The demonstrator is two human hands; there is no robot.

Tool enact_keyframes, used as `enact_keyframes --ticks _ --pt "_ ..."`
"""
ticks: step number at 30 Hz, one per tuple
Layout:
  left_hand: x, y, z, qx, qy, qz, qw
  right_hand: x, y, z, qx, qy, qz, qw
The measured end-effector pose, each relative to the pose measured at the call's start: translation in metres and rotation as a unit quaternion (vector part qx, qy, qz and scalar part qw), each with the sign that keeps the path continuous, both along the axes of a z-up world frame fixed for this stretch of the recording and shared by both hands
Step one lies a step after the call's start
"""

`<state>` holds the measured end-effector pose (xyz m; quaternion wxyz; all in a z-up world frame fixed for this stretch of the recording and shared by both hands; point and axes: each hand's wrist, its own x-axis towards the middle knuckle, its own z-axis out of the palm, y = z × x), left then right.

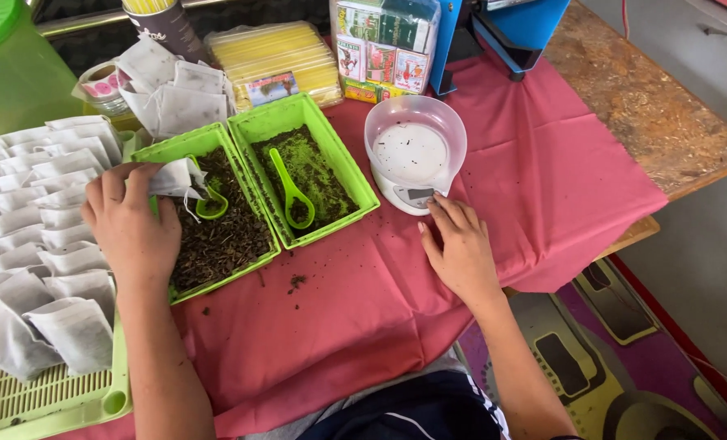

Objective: The person scoops loose tea leaves from a green container into white tea bags using a green scoop. They then place the filled tea bags onto a digital scale to weigh them before setting them aside on a tray.

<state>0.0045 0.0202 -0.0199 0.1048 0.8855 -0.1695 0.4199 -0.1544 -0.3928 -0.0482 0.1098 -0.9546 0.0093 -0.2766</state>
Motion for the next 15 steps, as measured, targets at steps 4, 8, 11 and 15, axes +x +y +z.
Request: enact_keyframes --ticks 4,8,11,15 --pt "0.001 0.001 -0.002 0.000 0.000 -0.004 1.000 0.004 -0.006 -0.002 -0.093 -0.008 -0.006 0.996" --pt "-0.004 0.002 -0.002 -0.009 0.000 -0.017 1.000 -0.001 -0.008 -0.001 -0.103 -0.033 -0.006 0.994" --pt "0.004 -0.002 0.004 -0.023 -0.009 -0.022 0.999 0.005 -0.010 0.003 -0.061 -0.067 -0.008 0.996" --pt "-0.004 0.001 0.002 0.016 -0.028 -0.006 0.999 0.001 -0.007 0.000 -0.018 -0.040 -0.013 0.999"
